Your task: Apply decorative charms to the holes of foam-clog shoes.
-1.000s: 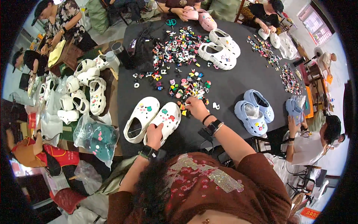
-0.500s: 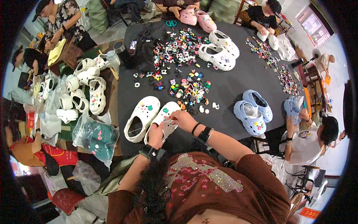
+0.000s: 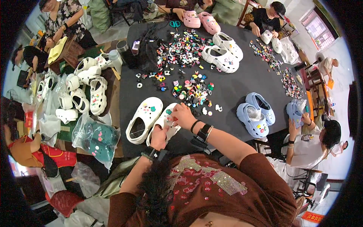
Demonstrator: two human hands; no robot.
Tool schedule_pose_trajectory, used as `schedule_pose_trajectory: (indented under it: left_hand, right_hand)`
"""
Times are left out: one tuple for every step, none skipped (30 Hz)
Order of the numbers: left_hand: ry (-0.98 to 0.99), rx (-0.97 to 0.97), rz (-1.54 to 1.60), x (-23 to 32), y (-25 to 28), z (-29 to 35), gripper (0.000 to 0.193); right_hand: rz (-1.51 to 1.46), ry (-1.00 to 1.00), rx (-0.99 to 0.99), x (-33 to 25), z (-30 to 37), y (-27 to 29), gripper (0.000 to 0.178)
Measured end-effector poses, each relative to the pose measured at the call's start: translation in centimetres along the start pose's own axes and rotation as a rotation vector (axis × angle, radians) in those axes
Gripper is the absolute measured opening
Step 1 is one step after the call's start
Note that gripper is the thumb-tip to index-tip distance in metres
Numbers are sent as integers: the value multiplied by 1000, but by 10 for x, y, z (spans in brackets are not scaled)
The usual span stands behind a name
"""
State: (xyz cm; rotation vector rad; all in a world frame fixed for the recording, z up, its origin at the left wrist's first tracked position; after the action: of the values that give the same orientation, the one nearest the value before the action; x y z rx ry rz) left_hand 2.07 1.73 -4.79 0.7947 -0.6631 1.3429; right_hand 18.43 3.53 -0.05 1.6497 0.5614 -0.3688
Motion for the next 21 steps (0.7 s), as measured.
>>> schedule_pose_trajectory:
  left_hand:
    - [1,-3,0,7,0,6,30]
    - [-43,1,-88,16,0,11,32]
    - [-87,7,-174,23,0,16,33]
    - [-85,5,-174,29,-1,20,33]
    - [-99,-7,-183,35,-2,23,33]
    - [-113,-12,-191,38,-1,25,33]
    - [-111,-9,-191,33,0,23,33]
    - [-31,-37,-34,23,-2,18,33]
    - [47,-66,122,12,-3,12,32]
    - [48,-62,123,2,-2,5,32]
    - [35,-81,184,-7,-1,-1,32]
    - [26,-104,245,-7,-3,-1,31]
    - [32,-102,245,-8,-4,-2,31]
    - [43,-95,236,-10,-4,-3,30]
    - [52,-86,228,-11,-4,-2,29]
    - [57,-80,229,-14,-5,-2,29]
    - [16,-51,212,-14,-5,-2,27]
    - [-25,-25,193,-11,-6,0,24]
    - [-21,-21,191,-9,-8,2,24]
    - [-24,-2,184,-7,-8,6,25]
    - [-29,17,176,-4,-9,8,25]
  right_hand:
    - [1,-2,0,-1,0,0,28]
    - [21,-45,-23,1,-1,0,36]
    - [39,-87,-47,1,-1,0,44]
    - [40,-89,-49,-1,-2,0,44]
    - [103,-115,24,-1,-4,3,54]
    - [163,-134,95,-3,-6,7,64]
    - [166,-176,-27,-1,-10,4,87]
    - [164,-175,-29,-1,-13,5,87]
    - [128,-192,-97,0,-16,1,93]
    - [90,-207,-167,1,-18,-4,99]
    - [61,-190,-199,3,-21,-9,109]
    - [60,-193,-204,2,-23,-7,109]
    - [71,-219,-234,1,-24,-6,109]
    - [82,-245,-264,0,-25,-6,109]
    - [99,-252,-253,-1,-27,-6,110]
    - [96,-250,-259,-3,-27,-7,110]
    - [125,-254,-239,-4,-28,-6,107]
    - [154,-261,-216,-4,-29,-5,105]
    - [166,-262,-216,-2,-30,-6,105]
    - [162,-261,-219,-1,-30,-6,105]
    - [170,-263,-218,0,-30,-5,105]
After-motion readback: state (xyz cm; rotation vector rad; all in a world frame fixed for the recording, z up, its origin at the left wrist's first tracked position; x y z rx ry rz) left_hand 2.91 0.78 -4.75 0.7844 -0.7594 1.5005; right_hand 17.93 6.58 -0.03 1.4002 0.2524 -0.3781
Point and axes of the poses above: each hand's wrist, its own z-axis away from the middle knuckle, its own y-axis out of the back of the hand, x = y × z, the point moved 4 cm from there along -z, towards the middle knuckle, and after that the axes turned 14 degrees about x, right-handed, at the moved point
